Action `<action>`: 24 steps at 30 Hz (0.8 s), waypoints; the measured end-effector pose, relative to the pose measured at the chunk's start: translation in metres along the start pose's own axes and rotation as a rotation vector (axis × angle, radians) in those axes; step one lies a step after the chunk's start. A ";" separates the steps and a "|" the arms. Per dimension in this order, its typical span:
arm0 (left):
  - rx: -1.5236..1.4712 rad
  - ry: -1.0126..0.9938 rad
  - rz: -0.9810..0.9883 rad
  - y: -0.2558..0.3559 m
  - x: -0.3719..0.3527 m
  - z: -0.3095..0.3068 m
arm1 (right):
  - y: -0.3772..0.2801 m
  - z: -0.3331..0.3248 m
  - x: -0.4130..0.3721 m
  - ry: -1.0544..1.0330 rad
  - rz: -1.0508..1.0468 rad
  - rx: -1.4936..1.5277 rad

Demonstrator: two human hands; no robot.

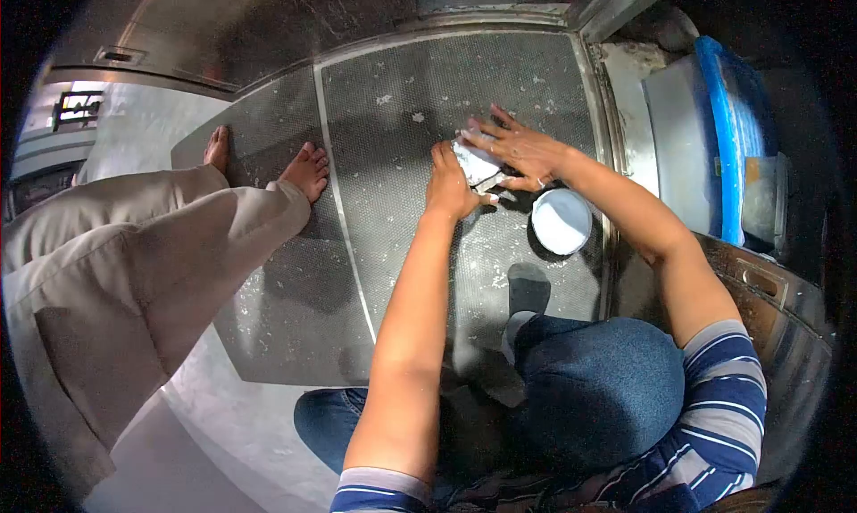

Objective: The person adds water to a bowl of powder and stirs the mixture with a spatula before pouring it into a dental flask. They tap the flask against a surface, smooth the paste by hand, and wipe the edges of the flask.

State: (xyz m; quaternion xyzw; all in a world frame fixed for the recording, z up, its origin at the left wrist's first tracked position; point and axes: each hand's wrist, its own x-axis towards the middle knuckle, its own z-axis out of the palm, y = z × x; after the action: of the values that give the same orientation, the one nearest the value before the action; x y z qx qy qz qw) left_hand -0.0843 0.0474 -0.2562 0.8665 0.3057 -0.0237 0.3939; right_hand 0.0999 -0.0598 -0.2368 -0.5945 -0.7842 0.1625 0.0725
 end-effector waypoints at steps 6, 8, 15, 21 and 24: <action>-0.021 -0.015 0.014 0.002 -0.002 -0.004 | -0.013 -0.001 -0.019 0.010 0.144 -0.096; -0.020 -0.012 0.013 0.000 -0.002 -0.002 | -0.021 0.000 -0.023 0.033 0.210 -0.120; 0.008 -0.068 -0.046 0.003 -0.001 -0.006 | -0.060 0.011 -0.035 -0.026 0.196 -0.014; 0.007 -0.058 -0.016 -0.001 0.000 -0.002 | -0.055 0.012 -0.025 -0.042 0.227 -0.117; -0.009 -0.067 -0.025 0.000 -0.001 -0.005 | -0.065 0.018 -0.025 0.020 0.219 -0.086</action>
State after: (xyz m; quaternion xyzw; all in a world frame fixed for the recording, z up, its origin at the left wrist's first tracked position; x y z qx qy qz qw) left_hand -0.0864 0.0503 -0.2525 0.8596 0.3034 -0.0562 0.4072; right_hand 0.0426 -0.1023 -0.2292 -0.6807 -0.7200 0.1299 0.0365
